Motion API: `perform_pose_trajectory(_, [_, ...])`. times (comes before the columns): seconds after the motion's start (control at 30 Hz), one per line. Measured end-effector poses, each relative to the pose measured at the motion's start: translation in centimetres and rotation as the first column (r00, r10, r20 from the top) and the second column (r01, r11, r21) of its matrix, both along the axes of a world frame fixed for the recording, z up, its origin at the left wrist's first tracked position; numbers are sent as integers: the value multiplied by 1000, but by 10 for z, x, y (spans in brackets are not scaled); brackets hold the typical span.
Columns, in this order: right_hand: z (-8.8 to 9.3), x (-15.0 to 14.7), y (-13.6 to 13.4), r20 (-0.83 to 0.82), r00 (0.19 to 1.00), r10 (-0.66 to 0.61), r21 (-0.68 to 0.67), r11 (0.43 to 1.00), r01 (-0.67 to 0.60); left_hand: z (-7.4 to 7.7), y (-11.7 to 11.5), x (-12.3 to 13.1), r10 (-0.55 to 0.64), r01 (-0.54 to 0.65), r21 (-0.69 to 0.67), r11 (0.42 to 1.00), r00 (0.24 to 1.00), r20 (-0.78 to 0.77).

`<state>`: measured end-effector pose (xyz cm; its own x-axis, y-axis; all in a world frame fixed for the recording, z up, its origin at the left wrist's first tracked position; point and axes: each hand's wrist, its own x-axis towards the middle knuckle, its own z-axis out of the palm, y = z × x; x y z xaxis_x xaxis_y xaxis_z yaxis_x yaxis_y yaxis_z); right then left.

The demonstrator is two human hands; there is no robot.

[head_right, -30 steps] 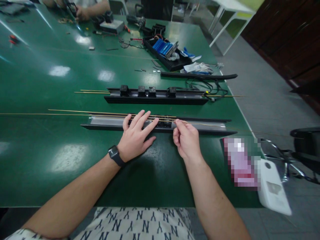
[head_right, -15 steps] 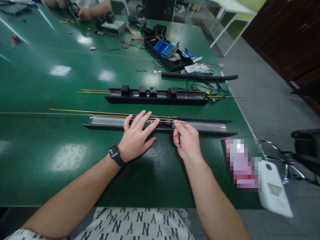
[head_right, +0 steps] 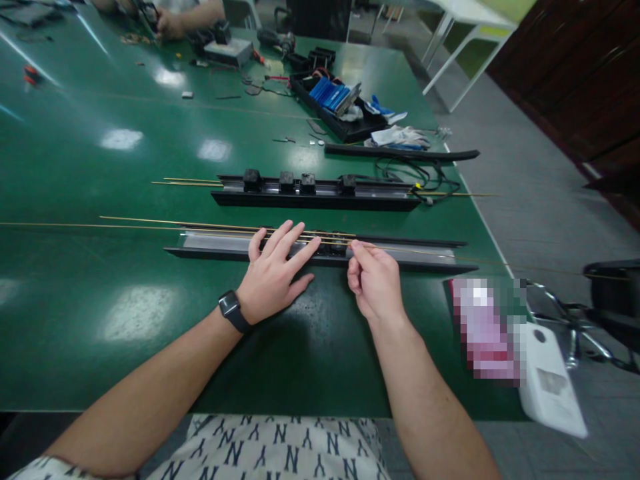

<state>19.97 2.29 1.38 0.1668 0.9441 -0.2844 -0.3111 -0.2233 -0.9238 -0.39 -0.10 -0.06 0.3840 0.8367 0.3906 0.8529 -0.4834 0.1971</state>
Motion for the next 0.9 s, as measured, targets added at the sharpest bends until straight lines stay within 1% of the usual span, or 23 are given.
perform_pose_trajectory(0.9, [0, 0, -1, 7, 1000, 2, 18, 1000, -2, 0, 0, 0, -1, 1, -4, 1000, 1000, 5])
